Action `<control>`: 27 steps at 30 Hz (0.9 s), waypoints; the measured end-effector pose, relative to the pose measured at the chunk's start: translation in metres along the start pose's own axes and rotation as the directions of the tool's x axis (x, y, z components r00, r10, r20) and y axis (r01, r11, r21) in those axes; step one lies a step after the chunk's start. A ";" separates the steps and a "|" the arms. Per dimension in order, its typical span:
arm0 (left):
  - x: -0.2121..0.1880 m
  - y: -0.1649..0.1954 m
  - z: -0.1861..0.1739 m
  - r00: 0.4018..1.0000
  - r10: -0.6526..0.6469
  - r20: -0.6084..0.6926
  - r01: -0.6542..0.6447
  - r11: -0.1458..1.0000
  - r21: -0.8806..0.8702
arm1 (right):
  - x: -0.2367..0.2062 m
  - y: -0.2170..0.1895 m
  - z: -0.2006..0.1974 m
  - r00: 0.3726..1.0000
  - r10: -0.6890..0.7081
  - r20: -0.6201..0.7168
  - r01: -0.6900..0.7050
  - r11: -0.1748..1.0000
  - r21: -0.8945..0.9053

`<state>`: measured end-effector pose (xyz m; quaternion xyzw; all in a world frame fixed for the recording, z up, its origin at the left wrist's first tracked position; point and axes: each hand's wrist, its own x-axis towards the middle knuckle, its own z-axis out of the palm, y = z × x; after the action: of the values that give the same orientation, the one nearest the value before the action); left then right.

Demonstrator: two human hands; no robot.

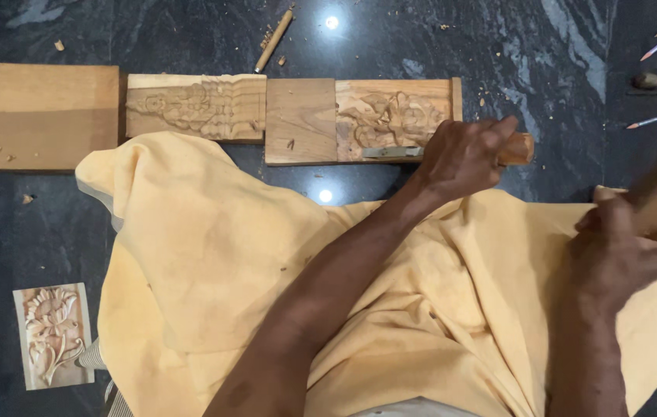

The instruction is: The person carves a floral design into a wooden plank using a chisel and a wooden mallet. They repeatedly strike the chisel to remove wood shavings and refine the pattern.

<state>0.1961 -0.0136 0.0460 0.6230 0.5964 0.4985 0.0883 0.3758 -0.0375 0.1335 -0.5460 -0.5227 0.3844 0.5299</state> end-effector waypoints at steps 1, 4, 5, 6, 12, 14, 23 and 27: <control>0.000 -0.001 0.001 1.000 -0.020 0.018 0.020 1.000 0.001 | -0.002 -0.001 0.002 1.000 -0.002 -0.013 0.003 0.999 0.032; -0.001 -0.004 0.004 0.997 -0.048 0.053 0.047 0.999 0.016 | -0.009 0.005 0.004 0.838 -0.257 0.482 0.401 0.888 -0.224; -0.001 -0.005 0.005 0.998 -0.034 0.048 0.033 0.999 0.024 | -0.009 0.009 0.002 0.851 -0.240 0.468 0.380 0.895 -0.233; -0.002 -0.006 0.006 0.999 -0.020 0.041 0.018 0.999 0.030 | -0.009 0.012 -0.001 0.862 -0.224 0.454 0.361 0.901 -0.241; 0.001 -0.009 0.010 0.994 -0.070 0.085 0.066 0.997 0.050 | 0.012 0.028 -0.007 0.988 0.090 0.127 -0.069 0.985 -0.158; -0.001 -0.010 0.010 0.999 -0.024 0.047 0.022 0.999 0.033 | 0.009 0.028 -0.004 0.967 0.067 0.248 -0.003 0.968 -0.252; 0.001 -0.015 0.015 0.999 -0.038 0.032 0.037 0.999 0.027 | 0.004 0.003 0.011 0.977 -0.097 0.188 0.124 0.982 -0.141; 0.000 -0.018 0.015 0.997 -0.039 0.069 0.036 0.998 0.044 | 0.005 0.011 0.008 0.923 -0.050 0.383 0.206 0.902 -0.380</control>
<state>0.1954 -0.0015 0.0261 0.6305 0.6151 0.4616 0.1052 0.3709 -0.0296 0.1223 -0.5287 -0.7162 0.3232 0.3210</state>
